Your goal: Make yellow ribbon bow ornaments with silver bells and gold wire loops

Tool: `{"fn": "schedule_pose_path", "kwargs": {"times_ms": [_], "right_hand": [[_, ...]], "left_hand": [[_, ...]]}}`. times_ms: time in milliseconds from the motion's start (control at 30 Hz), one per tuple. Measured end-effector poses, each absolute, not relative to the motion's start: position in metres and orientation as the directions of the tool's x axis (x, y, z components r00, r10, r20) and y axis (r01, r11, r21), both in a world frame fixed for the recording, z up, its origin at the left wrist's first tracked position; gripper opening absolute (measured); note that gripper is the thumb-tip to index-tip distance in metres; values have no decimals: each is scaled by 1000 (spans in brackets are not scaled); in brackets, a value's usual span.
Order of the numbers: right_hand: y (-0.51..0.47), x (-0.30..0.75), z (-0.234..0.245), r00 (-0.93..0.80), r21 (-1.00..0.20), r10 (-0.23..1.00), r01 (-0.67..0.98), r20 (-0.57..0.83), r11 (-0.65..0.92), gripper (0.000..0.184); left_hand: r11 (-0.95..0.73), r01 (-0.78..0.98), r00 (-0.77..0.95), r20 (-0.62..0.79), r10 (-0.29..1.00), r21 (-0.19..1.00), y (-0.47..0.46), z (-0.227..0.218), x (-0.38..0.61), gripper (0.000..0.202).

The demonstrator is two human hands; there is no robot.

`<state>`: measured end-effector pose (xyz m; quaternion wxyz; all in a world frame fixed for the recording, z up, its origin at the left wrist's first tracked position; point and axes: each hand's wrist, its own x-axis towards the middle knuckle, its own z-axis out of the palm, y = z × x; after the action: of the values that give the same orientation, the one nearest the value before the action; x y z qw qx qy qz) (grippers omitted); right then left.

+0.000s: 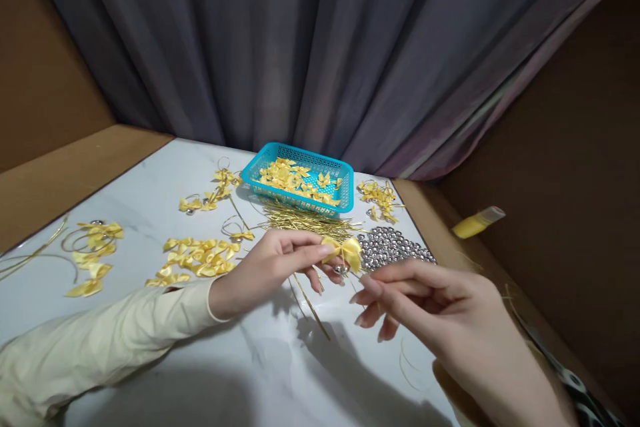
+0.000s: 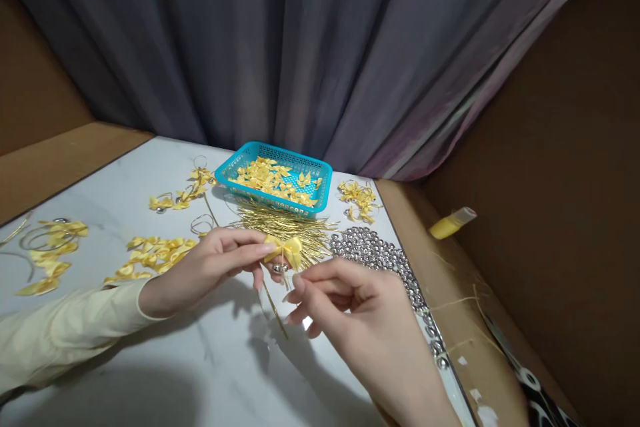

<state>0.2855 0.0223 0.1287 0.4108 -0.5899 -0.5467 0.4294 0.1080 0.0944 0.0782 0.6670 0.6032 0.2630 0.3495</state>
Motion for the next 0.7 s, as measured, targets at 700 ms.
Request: {"fn": "schedule_pose_path", "kwargs": {"times_ms": [700], "right_hand": [[32, 279, 121, -80, -975, 972, 34, -222, -220, 18]], "left_hand": [[7, -208, 558, 113, 822, 978, 91, 74, 108, 19]]}}
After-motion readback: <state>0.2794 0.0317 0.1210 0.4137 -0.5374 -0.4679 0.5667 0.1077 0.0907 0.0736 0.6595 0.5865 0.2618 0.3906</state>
